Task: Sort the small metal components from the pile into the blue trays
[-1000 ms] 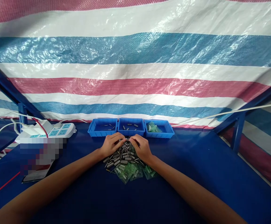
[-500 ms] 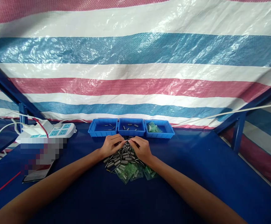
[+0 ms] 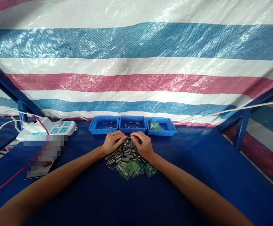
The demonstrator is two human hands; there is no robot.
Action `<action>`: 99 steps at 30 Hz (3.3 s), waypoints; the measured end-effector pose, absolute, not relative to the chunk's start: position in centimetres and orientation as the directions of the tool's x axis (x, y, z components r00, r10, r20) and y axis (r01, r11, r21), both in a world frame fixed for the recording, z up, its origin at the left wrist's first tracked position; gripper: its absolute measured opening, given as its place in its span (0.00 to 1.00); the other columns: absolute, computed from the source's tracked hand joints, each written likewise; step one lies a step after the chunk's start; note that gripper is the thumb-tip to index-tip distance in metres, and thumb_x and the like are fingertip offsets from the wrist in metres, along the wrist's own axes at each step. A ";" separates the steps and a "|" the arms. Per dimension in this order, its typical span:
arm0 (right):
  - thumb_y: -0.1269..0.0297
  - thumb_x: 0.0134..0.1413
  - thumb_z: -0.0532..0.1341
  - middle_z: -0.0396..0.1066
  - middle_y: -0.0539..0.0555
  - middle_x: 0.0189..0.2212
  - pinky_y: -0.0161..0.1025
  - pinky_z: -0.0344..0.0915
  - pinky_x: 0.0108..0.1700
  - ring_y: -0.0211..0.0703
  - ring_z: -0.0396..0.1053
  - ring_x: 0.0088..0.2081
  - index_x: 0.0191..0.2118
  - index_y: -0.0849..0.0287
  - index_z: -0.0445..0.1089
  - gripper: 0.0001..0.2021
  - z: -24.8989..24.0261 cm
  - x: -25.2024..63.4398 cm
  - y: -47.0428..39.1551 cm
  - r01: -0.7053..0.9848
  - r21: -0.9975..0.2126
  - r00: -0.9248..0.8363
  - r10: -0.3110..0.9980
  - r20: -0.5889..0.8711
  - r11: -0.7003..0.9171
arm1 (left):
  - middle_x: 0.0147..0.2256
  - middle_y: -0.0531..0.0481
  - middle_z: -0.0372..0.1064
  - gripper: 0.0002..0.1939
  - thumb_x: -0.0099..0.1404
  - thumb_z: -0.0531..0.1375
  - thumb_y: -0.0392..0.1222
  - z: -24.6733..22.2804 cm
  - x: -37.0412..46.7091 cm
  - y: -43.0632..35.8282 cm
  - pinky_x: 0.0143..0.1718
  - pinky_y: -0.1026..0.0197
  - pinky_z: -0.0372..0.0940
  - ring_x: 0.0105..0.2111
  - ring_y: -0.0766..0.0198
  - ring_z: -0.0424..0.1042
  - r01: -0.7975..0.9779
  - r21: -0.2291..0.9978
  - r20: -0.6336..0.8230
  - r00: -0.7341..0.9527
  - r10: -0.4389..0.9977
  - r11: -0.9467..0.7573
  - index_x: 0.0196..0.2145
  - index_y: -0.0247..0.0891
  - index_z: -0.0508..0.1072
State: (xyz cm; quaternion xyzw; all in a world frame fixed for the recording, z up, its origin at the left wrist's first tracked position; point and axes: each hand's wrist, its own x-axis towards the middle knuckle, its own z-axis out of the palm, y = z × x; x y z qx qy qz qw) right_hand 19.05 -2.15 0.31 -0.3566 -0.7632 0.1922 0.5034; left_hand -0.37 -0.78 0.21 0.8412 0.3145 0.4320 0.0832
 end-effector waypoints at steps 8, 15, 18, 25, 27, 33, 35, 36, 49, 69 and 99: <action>0.61 0.62 0.54 0.62 0.51 0.23 0.35 0.57 0.26 0.36 0.59 0.23 0.30 0.60 0.69 0.12 0.3 19.0 -2.1 0.349 -0.651 -0.235 0.735 0.636 0.675 | 0.33 0.45 0.72 0.10 0.67 0.54 0.40 0.5 -0.4 -0.8 0.34 0.64 0.66 0.33 0.64 0.72 0.444 0.397 0.670 0.458 0.584 -0.803 0.36 0.35 0.74; 0.61 0.62 0.54 0.60 0.50 0.19 0.35 0.55 0.28 0.36 0.60 0.23 0.24 0.60 0.66 0.16 -0.3 19.0 -1.9 0.389 -0.605 -0.293 0.716 0.634 0.695 | 0.40 0.45 0.73 0.11 0.67 0.55 0.38 0.1 -0.6 -0.9 0.38 0.65 0.68 0.38 0.64 0.73 0.480 0.371 0.679 0.444 0.584 -0.795 0.45 0.36 0.73; 0.61 0.62 0.54 0.59 0.49 0.19 0.35 0.54 0.27 0.36 0.59 0.23 0.23 0.60 0.65 0.17 -0.5 18.9 -1.8 0.404 -0.589 -0.308 0.710 0.633 0.700 | 0.40 0.44 0.73 0.12 0.67 0.54 0.38 0.0 -0.6 -1.0 0.37 0.66 0.68 0.39 0.64 0.73 0.489 0.323 0.693 0.460 0.554 -0.810 0.47 0.36 0.72; 0.62 0.62 0.54 0.59 0.49 0.20 0.35 0.54 0.27 0.35 0.58 0.23 0.25 0.60 0.65 0.15 -0.5 19.0 -1.8 0.400 -0.593 -0.291 0.711 0.641 0.699 | 0.42 0.43 0.71 0.13 0.68 0.53 0.39 0.2 -0.5 -0.9 0.38 0.65 0.69 0.40 0.63 0.73 0.512 0.309 0.690 0.460 0.559 -0.802 0.47 0.36 0.72; 0.63 0.62 0.55 0.60 0.49 0.21 0.35 0.55 0.28 0.35 0.59 0.24 0.27 0.61 0.66 0.13 -0.4 19.0 -1.9 0.396 -0.607 -0.263 0.718 0.645 0.690 | 0.42 0.43 0.71 0.13 0.68 0.53 0.40 0.1 -0.5 -0.8 0.40 0.64 0.69 0.41 0.63 0.72 0.516 0.336 0.674 0.452 0.584 -0.788 0.47 0.36 0.72; 0.65 0.62 0.55 0.61 0.50 0.23 0.34 0.56 0.27 0.36 0.59 0.24 0.32 0.61 0.69 0.10 0.2 19.0 -2.1 0.367 -0.620 -0.245 0.715 0.655 0.693 | 0.41 0.42 0.70 0.12 0.68 0.52 0.40 -0.1 -0.4 -0.6 0.40 0.63 0.68 0.41 0.62 0.72 0.499 0.362 0.659 0.459 0.595 -0.787 0.44 0.35 0.72; 0.65 0.62 0.55 0.61 0.51 0.23 0.34 0.56 0.28 0.36 0.59 0.24 0.33 0.61 0.70 0.09 0.3 19.0 -2.2 0.364 -0.621 -0.240 0.714 0.658 0.694 | 0.41 0.42 0.70 0.11 0.68 0.52 0.40 -0.1 -0.4 -0.6 0.39 0.63 0.68 0.41 0.63 0.71 0.497 0.366 0.659 0.458 0.596 -0.787 0.43 0.35 0.72; 0.65 0.62 0.55 0.61 0.51 0.23 0.35 0.56 0.28 0.36 0.59 0.24 0.33 0.61 0.70 0.09 0.3 19.1 -2.2 0.360 -0.622 -0.240 0.713 0.659 0.695 | 0.40 0.43 0.70 0.11 0.68 0.52 0.40 -0.1 -0.4 -0.6 0.39 0.64 0.68 0.40 0.63 0.71 0.499 0.369 0.657 0.456 0.600 -0.784 0.43 0.35 0.72; 0.65 0.63 0.52 0.64 0.52 0.26 0.35 0.58 0.28 0.37 0.62 0.26 0.37 0.60 0.70 0.10 0.3 19.1 -2.1 0.320 -0.643 -0.268 0.717 0.643 0.696 | 0.39 0.45 0.69 0.07 0.68 0.54 0.39 -0.1 -0.3 -0.7 0.27 0.69 0.61 0.25 0.73 0.64 0.497 0.401 0.627 0.463 0.626 -0.769 0.40 0.35 0.69; 0.64 0.62 0.53 0.66 0.53 0.28 0.35 0.60 0.29 0.38 0.63 0.27 0.39 0.59 0.70 0.09 0.1 19.1 -2.1 0.331 -0.639 -0.264 0.718 0.644 0.694 | 0.39 0.43 0.70 0.09 0.68 0.53 0.41 0.0 -0.4 -0.7 0.34 0.66 0.67 0.37 0.65 0.71 0.497 0.366 0.663 0.454 0.595 -0.787 0.41 0.35 0.70; 0.64 0.62 0.53 0.70 0.53 0.30 0.34 0.61 0.30 0.37 0.65 0.28 0.38 0.59 0.69 0.08 -0.2 19.0 -1.9 0.312 -0.657 -0.239 0.726 0.645 0.686 | 0.44 0.43 0.68 0.11 0.66 0.56 0.42 -0.3 -0.6 -0.7 0.28 0.66 0.65 0.26 0.70 0.67 0.488 0.418 0.654 0.423 0.627 -0.766 0.45 0.37 0.67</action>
